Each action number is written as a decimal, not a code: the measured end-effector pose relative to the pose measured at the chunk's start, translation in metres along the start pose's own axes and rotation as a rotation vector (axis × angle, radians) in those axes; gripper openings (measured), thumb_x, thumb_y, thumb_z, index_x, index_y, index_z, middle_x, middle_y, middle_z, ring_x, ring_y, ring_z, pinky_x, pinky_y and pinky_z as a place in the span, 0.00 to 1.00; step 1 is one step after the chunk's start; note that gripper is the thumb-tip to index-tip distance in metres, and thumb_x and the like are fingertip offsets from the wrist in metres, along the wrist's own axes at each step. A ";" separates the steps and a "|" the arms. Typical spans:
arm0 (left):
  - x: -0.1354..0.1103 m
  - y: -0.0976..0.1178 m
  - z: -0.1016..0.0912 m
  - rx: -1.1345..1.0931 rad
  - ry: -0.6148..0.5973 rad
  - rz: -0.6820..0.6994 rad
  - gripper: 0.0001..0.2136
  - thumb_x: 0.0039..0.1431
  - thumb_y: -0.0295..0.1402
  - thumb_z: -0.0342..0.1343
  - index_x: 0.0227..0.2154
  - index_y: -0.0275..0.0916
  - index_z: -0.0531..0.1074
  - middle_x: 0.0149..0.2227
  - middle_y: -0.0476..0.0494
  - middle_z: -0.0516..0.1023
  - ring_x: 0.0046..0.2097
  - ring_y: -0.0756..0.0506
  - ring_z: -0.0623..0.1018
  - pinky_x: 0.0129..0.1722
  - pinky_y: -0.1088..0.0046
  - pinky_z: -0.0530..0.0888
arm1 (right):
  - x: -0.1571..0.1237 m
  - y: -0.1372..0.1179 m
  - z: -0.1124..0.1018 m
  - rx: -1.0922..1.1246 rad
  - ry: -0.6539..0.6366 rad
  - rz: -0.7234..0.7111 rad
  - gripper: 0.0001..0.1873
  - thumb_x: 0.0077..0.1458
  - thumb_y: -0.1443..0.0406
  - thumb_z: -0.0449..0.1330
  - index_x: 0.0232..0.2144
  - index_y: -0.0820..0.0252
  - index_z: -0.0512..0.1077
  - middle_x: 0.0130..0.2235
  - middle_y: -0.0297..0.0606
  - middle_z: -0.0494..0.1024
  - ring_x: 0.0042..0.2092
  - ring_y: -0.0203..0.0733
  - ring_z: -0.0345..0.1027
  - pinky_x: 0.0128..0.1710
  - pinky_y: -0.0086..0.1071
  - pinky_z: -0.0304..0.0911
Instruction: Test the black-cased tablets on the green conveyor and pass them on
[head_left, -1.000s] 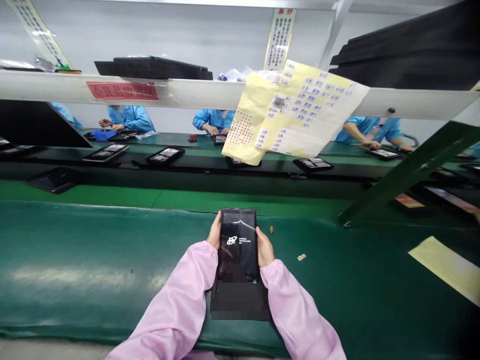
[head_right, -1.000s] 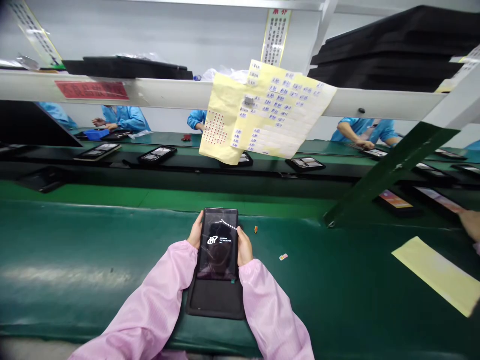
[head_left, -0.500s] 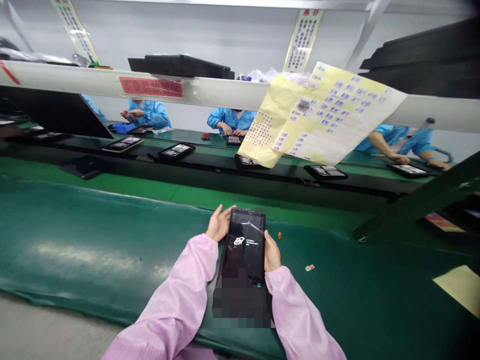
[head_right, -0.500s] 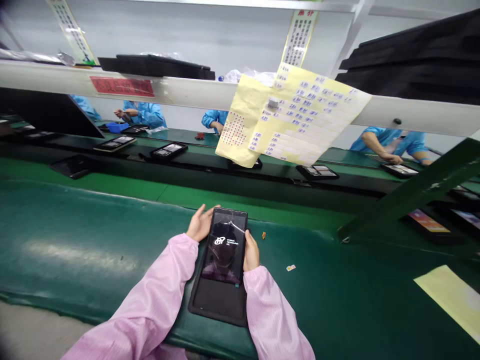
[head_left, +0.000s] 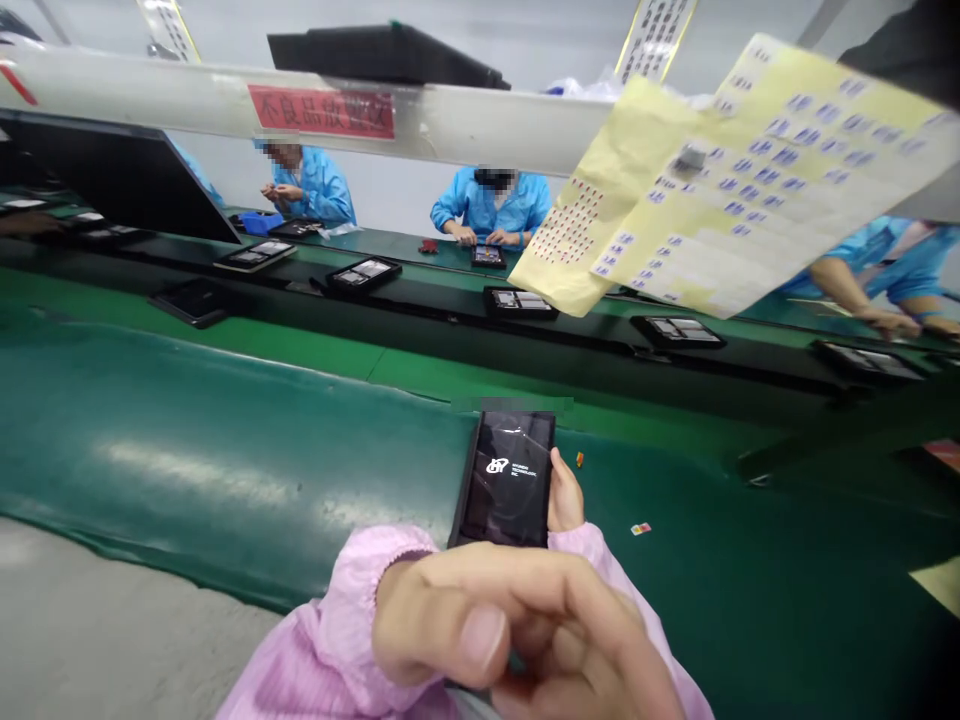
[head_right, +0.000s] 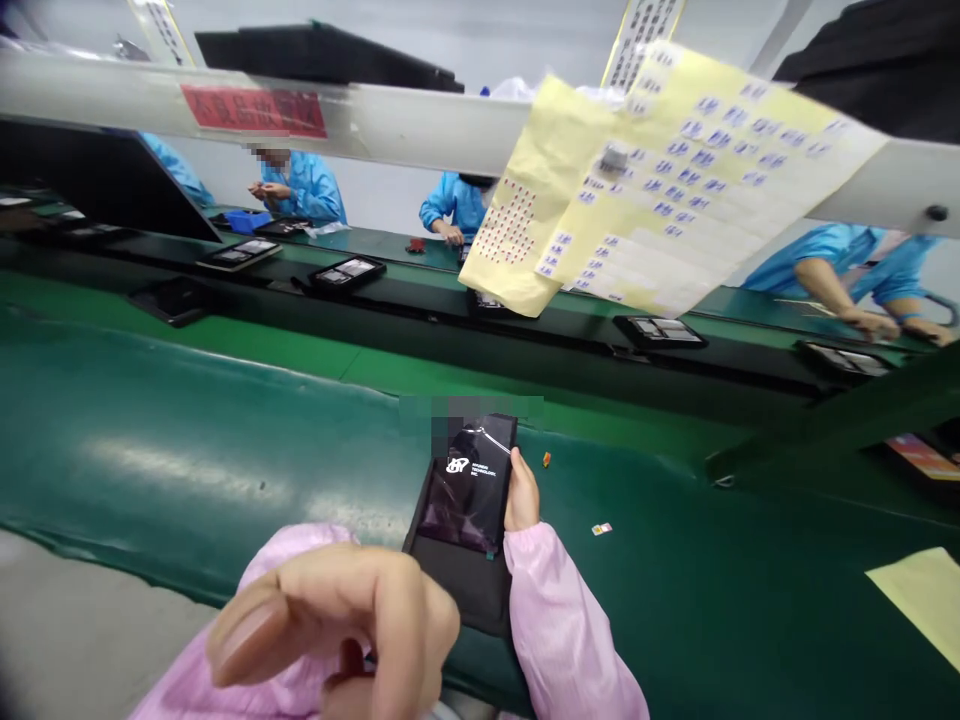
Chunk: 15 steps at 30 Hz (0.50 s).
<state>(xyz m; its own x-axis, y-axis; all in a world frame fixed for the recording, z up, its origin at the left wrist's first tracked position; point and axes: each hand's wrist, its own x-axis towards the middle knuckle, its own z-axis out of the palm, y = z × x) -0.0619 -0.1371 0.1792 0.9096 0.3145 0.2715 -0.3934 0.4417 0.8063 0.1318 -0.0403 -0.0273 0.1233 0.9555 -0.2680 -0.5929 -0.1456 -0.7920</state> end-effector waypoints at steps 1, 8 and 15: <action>-0.002 0.000 -0.003 0.001 0.010 -0.011 0.31 0.43 0.63 0.53 0.41 0.43 0.75 0.17 0.49 0.60 0.17 0.50 0.58 0.17 0.70 0.58 | 0.000 0.000 0.000 0.021 0.017 0.033 0.19 0.52 0.53 0.61 0.41 0.57 0.77 0.41 0.39 0.82 0.46 0.50 0.76 0.50 0.45 0.69; -0.032 -0.031 -0.012 -0.019 0.123 0.016 0.34 0.34 0.68 0.50 0.38 0.51 0.78 0.13 0.41 0.61 0.20 0.39 0.66 0.17 0.62 0.61 | 0.000 0.000 0.002 0.080 0.068 0.076 0.21 0.52 0.54 0.61 0.44 0.61 0.76 0.41 0.41 0.82 0.45 0.49 0.77 0.51 0.42 0.69; -0.061 -0.058 -0.013 -0.108 0.403 0.013 0.42 0.31 0.69 0.46 0.48 0.50 0.76 0.13 0.38 0.63 0.25 0.34 0.69 0.18 0.58 0.63 | -0.001 -0.001 0.003 0.076 0.083 0.105 0.20 0.53 0.55 0.60 0.44 0.61 0.76 0.41 0.41 0.82 0.43 0.49 0.77 0.49 0.43 0.70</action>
<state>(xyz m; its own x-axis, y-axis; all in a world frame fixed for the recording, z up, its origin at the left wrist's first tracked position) -0.0961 -0.1705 0.1095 0.7876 0.6151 0.0368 -0.4359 0.5140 0.7387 0.1298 -0.0399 -0.0245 0.1214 0.9109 -0.3943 -0.6641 -0.2207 -0.7143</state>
